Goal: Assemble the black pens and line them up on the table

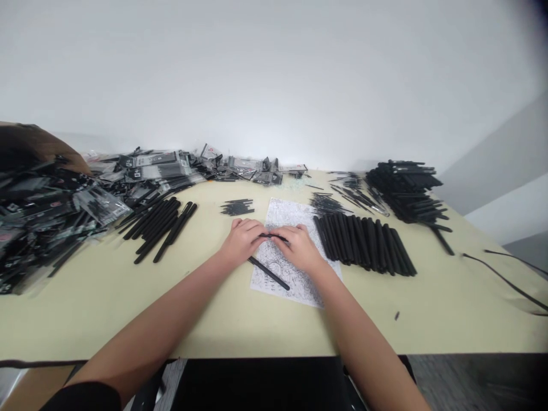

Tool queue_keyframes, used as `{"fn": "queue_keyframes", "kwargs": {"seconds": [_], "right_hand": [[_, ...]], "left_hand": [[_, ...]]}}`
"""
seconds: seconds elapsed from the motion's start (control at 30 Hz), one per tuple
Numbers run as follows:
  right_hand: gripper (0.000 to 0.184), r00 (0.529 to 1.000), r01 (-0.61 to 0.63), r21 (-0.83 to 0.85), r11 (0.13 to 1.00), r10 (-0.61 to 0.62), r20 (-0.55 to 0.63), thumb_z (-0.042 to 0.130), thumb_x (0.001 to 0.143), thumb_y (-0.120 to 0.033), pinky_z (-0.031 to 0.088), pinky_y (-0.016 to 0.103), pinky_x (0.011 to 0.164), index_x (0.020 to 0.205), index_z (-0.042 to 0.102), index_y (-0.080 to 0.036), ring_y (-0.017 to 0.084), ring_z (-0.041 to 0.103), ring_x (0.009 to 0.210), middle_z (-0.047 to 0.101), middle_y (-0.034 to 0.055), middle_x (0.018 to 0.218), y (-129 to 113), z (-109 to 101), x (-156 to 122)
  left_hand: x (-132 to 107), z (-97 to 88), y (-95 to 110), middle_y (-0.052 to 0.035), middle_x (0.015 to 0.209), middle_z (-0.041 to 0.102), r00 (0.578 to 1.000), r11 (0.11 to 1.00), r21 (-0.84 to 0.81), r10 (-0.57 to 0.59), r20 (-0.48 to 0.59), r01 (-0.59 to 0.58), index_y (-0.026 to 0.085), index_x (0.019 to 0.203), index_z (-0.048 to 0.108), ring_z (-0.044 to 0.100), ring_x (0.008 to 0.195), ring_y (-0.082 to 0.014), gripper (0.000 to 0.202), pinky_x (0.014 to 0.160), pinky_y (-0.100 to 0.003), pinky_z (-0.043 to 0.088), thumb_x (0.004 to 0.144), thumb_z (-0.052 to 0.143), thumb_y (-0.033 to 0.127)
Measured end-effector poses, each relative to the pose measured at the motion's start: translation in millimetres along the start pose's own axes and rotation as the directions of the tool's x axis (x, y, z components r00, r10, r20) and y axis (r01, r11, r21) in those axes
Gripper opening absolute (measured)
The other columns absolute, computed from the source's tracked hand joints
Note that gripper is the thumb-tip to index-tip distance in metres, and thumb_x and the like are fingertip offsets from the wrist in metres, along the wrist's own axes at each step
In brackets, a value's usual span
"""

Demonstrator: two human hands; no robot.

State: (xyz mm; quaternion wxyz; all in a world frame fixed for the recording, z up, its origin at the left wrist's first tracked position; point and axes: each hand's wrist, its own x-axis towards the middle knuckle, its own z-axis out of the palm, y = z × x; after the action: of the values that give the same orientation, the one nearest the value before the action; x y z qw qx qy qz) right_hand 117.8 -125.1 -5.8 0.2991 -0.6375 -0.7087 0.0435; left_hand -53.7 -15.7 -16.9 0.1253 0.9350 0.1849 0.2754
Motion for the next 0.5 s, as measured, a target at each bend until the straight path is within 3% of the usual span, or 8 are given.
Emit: {"fn": "queue_keyframes", "kwargs": {"seconds": [0.17, 0.3, 0.5], "right_hand": [[0.017, 1.0, -0.014, -0.017, 1.0, 0.014, -0.02, 0.062, 0.09, -0.022, 0.032, 0.035, 0.086, 0.107, 0.062, -0.021, 0.022, 0.065, 0.099, 0.072, 0.0054, 0.108, -1.0, 0.3, 0.1], [0.006, 1.0, -0.023, -0.026, 0.999, 0.023, -0.009, 0.058, 0.092, -0.019, 0.031, 0.034, 0.084, 0.097, 0.061, -0.021, 0.02, 0.064, 0.095, 0.07, 0.0035, 0.1, -2.6, -3.5, 1.1], [0.009, 0.999, -0.036, -0.084, 0.996, 0.038, 0.021, 0.053, 0.097, -0.022, 0.028, 0.036, 0.085, 0.101, 0.061, -0.021, 0.02, 0.062, 0.098, 0.07, 0.0035, 0.102, -5.9, -6.1, 1.1]], "left_hand": [[-0.6, 0.7, 0.1, -0.0035, 0.102, 0.072, 1.0, 1.0, 0.007, -0.002, 0.002, 0.002, 0.022, 0.099, 0.066, 0.062, 0.098, -0.019, 0.012, 0.086, -0.036, 0.032, 0.095, 0.058, 0.029], [-0.8, 1.2, -1.0, -0.003, 0.1, 0.072, 1.0, 1.0, 0.002, 0.013, -0.01, -0.013, 0.021, 0.099, 0.066, 0.062, 0.097, -0.019, 0.013, 0.086, -0.036, 0.031, 0.095, 0.057, 0.03], [-0.5, 0.5, -0.3, -0.0031, 0.099, 0.072, 1.0, 1.0, -0.004, 0.011, -0.018, -0.011, 0.021, 0.098, 0.065, 0.061, 0.096, -0.0189, 0.013, 0.085, -0.036, 0.031, 0.095, 0.058, 0.032]]}}
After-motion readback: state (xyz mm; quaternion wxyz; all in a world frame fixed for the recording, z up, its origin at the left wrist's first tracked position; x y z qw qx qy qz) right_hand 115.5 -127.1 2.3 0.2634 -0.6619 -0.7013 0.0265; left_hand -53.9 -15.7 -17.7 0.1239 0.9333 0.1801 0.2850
